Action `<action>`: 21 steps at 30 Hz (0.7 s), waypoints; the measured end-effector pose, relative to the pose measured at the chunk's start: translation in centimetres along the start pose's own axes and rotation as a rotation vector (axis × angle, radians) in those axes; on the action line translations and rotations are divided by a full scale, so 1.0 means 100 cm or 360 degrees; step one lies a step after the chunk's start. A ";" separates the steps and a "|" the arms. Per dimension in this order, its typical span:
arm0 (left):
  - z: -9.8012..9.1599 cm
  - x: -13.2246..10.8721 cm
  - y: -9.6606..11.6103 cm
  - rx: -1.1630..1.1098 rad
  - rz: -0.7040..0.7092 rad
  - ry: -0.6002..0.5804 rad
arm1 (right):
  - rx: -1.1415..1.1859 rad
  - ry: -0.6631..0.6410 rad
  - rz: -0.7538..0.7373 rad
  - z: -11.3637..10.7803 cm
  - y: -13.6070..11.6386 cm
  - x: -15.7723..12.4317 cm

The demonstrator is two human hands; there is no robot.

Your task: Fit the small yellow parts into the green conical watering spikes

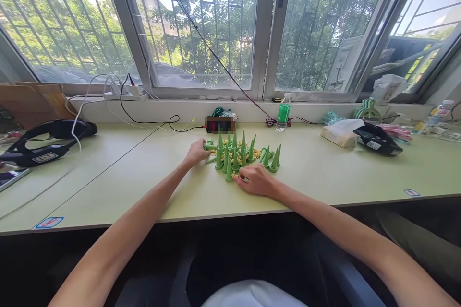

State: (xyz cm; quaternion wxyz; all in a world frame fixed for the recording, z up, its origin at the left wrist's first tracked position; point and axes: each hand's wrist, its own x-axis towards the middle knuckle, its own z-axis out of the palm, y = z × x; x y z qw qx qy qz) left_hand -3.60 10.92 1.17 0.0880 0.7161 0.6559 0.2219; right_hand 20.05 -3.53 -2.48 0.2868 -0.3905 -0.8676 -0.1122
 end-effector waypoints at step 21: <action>-0.015 -0.018 0.001 0.0057 0.0059 -0.0166 | -0.0042 -0.0044 0.0025 -0.001 0.000 0.001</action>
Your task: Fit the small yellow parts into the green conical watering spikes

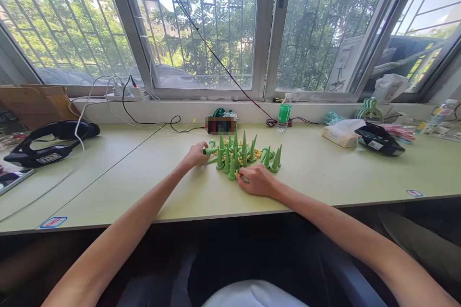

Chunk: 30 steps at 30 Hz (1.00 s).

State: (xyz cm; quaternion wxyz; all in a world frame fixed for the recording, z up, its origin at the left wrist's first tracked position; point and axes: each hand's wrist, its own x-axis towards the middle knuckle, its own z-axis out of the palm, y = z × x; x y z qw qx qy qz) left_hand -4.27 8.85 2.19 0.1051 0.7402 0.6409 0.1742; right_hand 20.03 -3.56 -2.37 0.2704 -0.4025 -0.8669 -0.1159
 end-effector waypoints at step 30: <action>-0.043 -0.081 0.029 -0.0388 0.0848 0.0564 | 0.0027 0.0022 0.0140 0.003 0.003 -0.001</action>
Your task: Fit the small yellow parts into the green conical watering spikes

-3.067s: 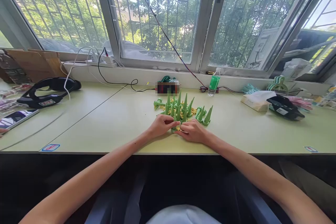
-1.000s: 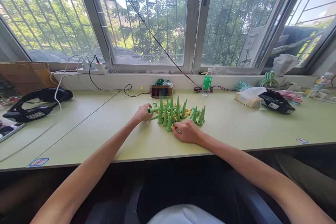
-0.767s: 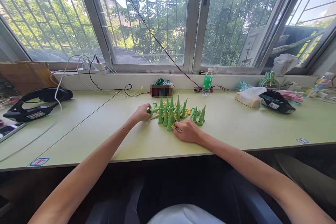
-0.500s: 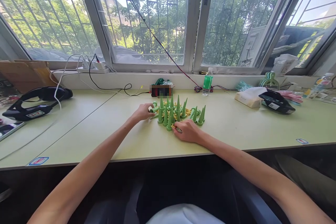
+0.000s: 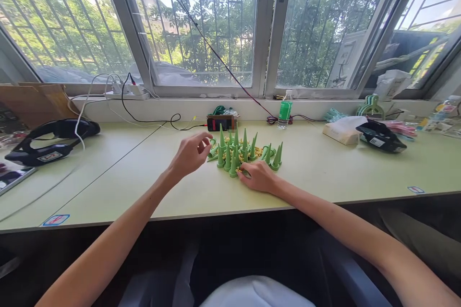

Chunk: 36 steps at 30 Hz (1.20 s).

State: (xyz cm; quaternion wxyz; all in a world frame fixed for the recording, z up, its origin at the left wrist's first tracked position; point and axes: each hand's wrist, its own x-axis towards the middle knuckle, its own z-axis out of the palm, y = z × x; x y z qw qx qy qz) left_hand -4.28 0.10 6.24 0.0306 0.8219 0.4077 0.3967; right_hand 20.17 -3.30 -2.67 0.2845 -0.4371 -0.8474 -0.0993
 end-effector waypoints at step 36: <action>0.082 -0.042 0.026 -0.0211 0.0025 0.0226 | 0.0369 0.0460 -0.0216 -0.003 0.003 -0.001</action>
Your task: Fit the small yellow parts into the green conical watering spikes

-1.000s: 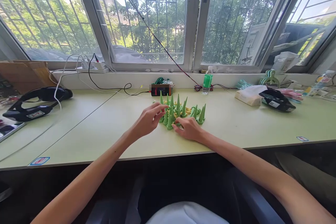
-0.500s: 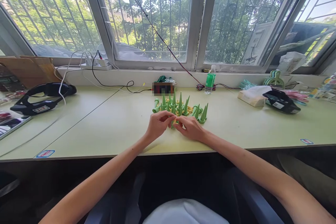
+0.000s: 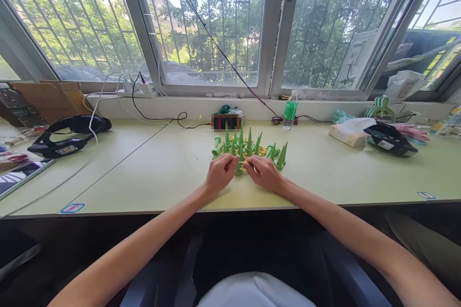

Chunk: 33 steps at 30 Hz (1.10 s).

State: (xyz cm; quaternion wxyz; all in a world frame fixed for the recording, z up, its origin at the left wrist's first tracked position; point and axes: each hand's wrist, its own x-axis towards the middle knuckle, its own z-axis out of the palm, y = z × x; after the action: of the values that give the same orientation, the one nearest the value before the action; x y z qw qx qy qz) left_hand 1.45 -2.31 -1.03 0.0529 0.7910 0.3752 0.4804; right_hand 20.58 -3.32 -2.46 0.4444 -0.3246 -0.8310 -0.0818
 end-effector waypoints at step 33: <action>0.004 0.004 0.001 0.0136 -0.0363 -0.0091 | 0.0083 0.0018 0.0043 -0.002 0.004 0.001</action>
State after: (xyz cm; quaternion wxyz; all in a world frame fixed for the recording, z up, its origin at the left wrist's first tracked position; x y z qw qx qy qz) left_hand 1.92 -1.99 -0.95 0.0842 0.7582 0.4810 0.4321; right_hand 20.94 -3.10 -2.33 0.4584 -0.3235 -0.8259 -0.0558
